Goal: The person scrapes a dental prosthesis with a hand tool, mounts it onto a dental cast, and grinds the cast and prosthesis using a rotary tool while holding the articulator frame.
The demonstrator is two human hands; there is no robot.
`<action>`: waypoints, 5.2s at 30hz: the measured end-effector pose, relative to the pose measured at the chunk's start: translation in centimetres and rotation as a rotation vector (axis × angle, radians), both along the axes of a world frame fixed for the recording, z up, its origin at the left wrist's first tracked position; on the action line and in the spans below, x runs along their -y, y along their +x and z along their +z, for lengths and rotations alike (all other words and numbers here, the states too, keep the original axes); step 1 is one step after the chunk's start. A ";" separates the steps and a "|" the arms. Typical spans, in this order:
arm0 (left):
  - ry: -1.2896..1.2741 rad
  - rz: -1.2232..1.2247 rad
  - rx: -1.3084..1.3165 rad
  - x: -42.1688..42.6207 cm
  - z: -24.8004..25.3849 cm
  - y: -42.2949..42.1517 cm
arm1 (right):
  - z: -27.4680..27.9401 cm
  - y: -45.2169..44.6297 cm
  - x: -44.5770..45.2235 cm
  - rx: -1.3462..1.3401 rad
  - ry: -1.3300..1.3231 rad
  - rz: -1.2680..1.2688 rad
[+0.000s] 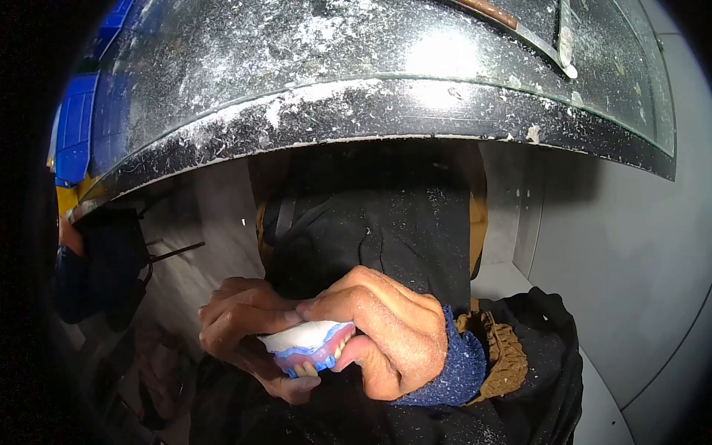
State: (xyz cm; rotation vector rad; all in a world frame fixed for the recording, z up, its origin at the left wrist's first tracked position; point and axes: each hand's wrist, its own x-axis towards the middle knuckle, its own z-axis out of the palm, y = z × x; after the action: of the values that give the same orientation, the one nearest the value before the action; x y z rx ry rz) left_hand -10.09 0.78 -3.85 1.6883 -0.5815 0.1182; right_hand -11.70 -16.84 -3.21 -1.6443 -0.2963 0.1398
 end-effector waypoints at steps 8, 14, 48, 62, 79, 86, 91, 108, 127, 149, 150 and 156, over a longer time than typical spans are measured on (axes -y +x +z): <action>0.053 -0.098 -0.103 0.1 0.5 1.2 | -0.3 0.6 1.9 -0.074 0.028 0.100; 0.141 -0.192 0.003 -0.4 0.1 1.6 | 0.2 0.9 3.0 -0.129 0.069 0.199; 0.343 -0.022 0.238 1.4 0.9 0.1 | -2.1 1.0 3.1 0.066 0.240 0.223; 0.561 -0.042 0.386 2.0 2.2 -1.2 | -0.4 0.7 2.4 0.085 0.088 0.073; 0.463 0.011 0.443 1.5 1.2 0.9 | -1.9 2.8 3.9 0.064 0.167 0.182; 0.443 0.096 0.447 1.1 0.9 0.9 | -1.5 3.9 3.3 0.141 0.237 0.228; 0.397 0.048 0.418 0.4 0.7 1.3 | -1.6 4.5 3.2 0.172 0.243 0.260; 0.081 -0.158 -0.384 0.7 2.5 4.3 | 1.1 7.1 4.1 0.271 0.002 -0.019; -0.142 0.125 0.013 3.0 4.4 10.3 | 11.4 19.3 8.5 0.831 -0.691 -0.144; 0.044 0.359 0.202 4.6 5.3 16.0 | 2.4 45.5 13.7 0.917 -1.500 -0.451; 0.047 0.330 0.216 4.4 5.2 16.2 | 3.8 43.9 13.0 0.890 -1.457 -0.471; 0.057 0.312 0.169 4.8 7.0 16.9 | 10.7 36.8 9.8 1.250 -0.904 -0.358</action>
State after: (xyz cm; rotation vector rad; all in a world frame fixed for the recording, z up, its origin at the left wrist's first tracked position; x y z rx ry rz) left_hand 6.81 -3.99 3.16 1.8268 -0.4455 0.4764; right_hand 25.09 -26.64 7.50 -2.4686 -0.9567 -1.2352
